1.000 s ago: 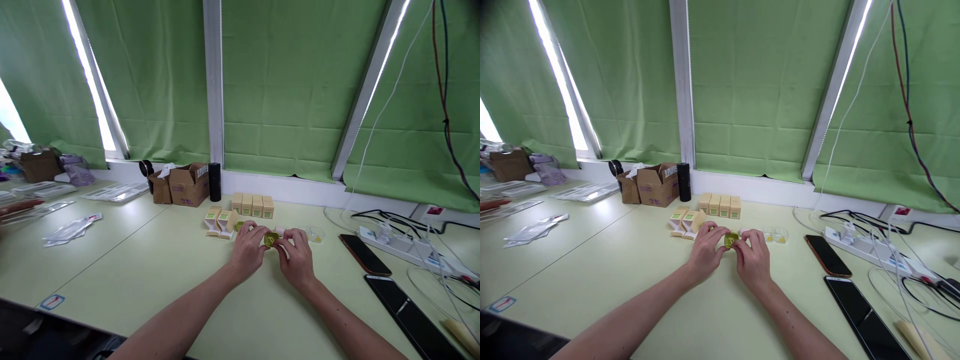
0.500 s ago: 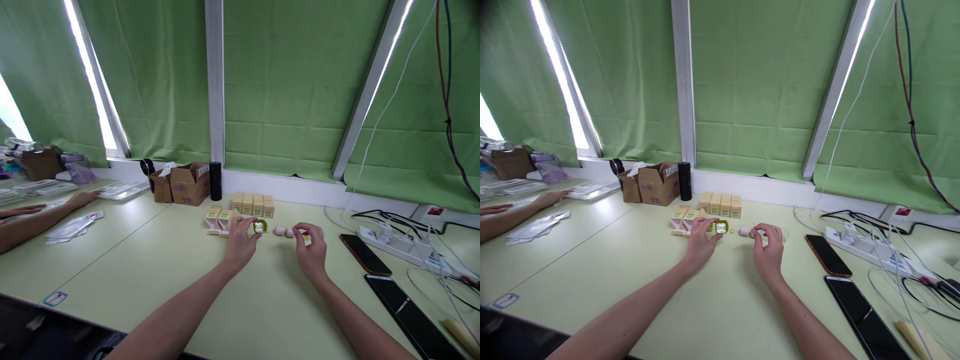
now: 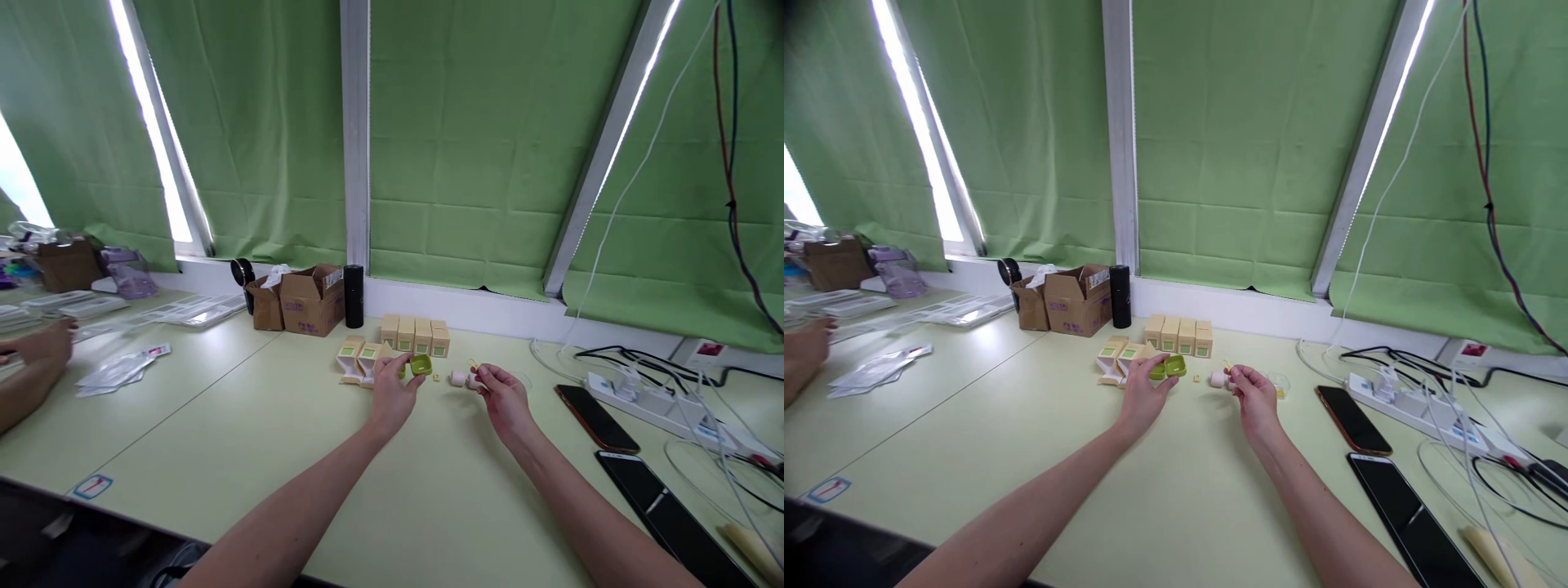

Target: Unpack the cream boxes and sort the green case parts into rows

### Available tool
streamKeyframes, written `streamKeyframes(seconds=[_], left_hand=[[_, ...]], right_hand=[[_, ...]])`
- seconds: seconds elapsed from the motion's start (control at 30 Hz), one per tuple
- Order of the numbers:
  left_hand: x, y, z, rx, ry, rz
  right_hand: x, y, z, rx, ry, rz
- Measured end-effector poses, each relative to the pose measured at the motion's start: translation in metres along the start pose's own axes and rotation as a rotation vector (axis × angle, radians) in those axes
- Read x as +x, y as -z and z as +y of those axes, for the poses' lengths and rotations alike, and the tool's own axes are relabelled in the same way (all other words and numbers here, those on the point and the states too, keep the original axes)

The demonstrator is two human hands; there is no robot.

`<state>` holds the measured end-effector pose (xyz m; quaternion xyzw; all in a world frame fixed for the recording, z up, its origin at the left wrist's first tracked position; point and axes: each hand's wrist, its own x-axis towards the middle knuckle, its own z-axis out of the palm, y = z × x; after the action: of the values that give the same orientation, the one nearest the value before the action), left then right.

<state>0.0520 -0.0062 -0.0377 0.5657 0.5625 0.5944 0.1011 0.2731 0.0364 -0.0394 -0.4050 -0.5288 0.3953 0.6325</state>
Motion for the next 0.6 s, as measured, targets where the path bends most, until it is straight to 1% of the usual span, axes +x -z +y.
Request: streamKeyframes(seconds=[0.13, 0.23, 0.37, 0.5, 0.6], left_hand=[[0.002, 0.000, -0.002, -0.014, 0.044, 0.020], [0.004, 0.001, -0.001, -0.007, 0.097, 0.019], [0.005, 0.002, 0.001, -0.042, 0.096, 0.022], [0.004, 0.001, 0.000, -0.041, 0.102, 0.044], [0.003, 0.001, 0.000, -0.046, 0.098, 0.055]], right_hand=[[0.011, -0.003, 0.002, -0.260, 0.150, -0.044], [0.018, -0.009, 0.004, -0.496, 0.314, -0.108], [0.023, -0.021, 0.009, -0.780, 0.517, -0.200], [0.024, -0.034, 0.018, -0.992, 0.647, -0.243], [0.024, -0.041, 0.025, -1.103, 0.700, -0.254]])
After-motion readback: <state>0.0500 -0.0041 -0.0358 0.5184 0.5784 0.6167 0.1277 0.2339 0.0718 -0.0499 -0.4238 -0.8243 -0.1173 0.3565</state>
